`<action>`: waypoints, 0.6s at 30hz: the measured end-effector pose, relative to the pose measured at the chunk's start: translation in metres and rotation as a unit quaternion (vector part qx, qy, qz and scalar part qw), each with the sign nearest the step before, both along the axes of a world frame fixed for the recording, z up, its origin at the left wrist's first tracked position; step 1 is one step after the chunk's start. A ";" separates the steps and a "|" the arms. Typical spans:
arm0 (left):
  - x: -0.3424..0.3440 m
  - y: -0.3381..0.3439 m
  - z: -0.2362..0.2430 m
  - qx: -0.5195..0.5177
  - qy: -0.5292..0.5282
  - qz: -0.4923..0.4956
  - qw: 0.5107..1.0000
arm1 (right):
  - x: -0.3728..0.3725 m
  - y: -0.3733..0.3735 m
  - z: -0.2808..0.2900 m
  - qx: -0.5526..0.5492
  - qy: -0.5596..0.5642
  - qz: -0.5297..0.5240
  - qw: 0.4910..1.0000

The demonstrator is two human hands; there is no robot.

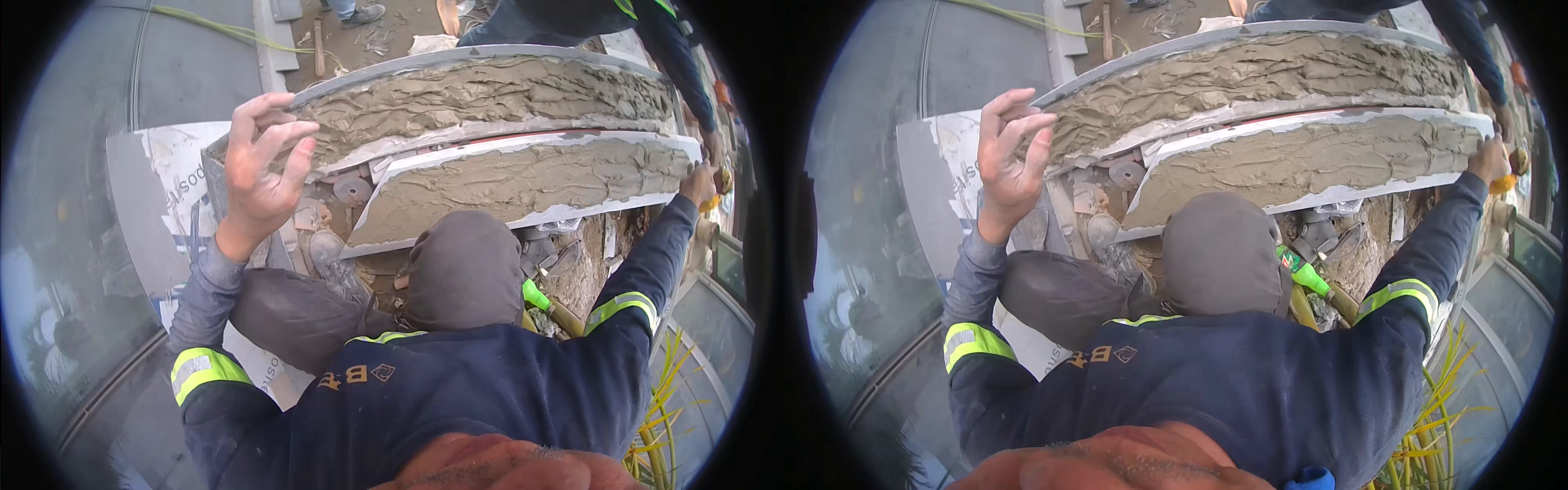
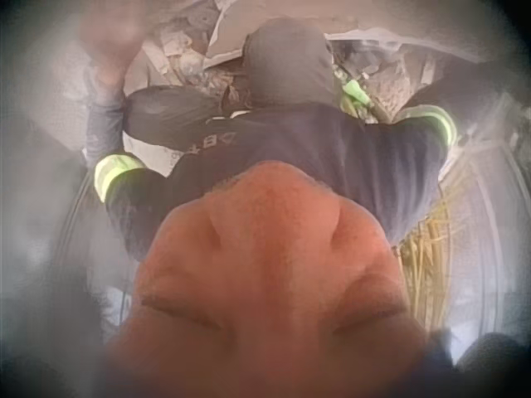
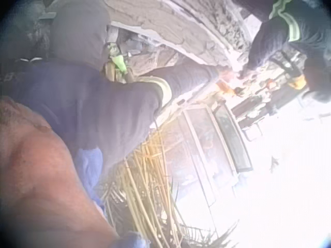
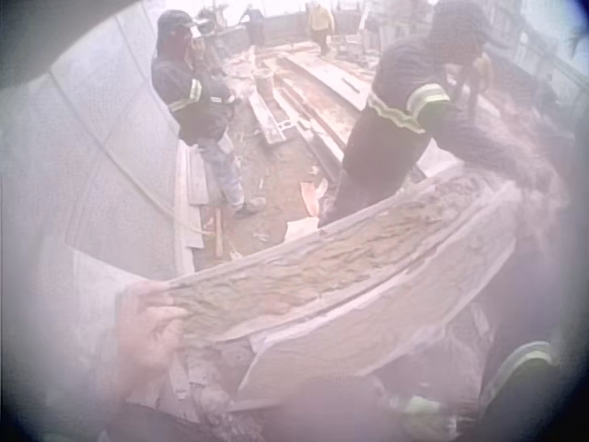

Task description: The person spreads mortar on a curved surface using a trowel, then places a large stone tile onto the mortar and presses it into place. The person works alongside another worker who is also applying mortar nearby.

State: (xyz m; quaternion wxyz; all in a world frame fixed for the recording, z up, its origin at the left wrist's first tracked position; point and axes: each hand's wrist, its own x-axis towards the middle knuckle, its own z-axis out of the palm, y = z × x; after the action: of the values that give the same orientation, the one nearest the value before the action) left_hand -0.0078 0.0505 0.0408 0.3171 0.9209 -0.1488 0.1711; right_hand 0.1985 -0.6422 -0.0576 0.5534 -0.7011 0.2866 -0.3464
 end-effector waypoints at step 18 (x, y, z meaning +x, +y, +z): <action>-0.090 -0.046 -0.017 0.211 0.304 -0.305 0.878 | -0.165 0.471 0.173 -0.070 -0.068 0.673 0.733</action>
State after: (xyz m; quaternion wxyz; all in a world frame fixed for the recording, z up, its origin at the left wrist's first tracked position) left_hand -0.0979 0.0048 0.0243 0.1813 0.8818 -0.3509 -0.2577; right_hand 0.0339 -0.1708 0.1157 0.6095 -0.7219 -0.3237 0.0511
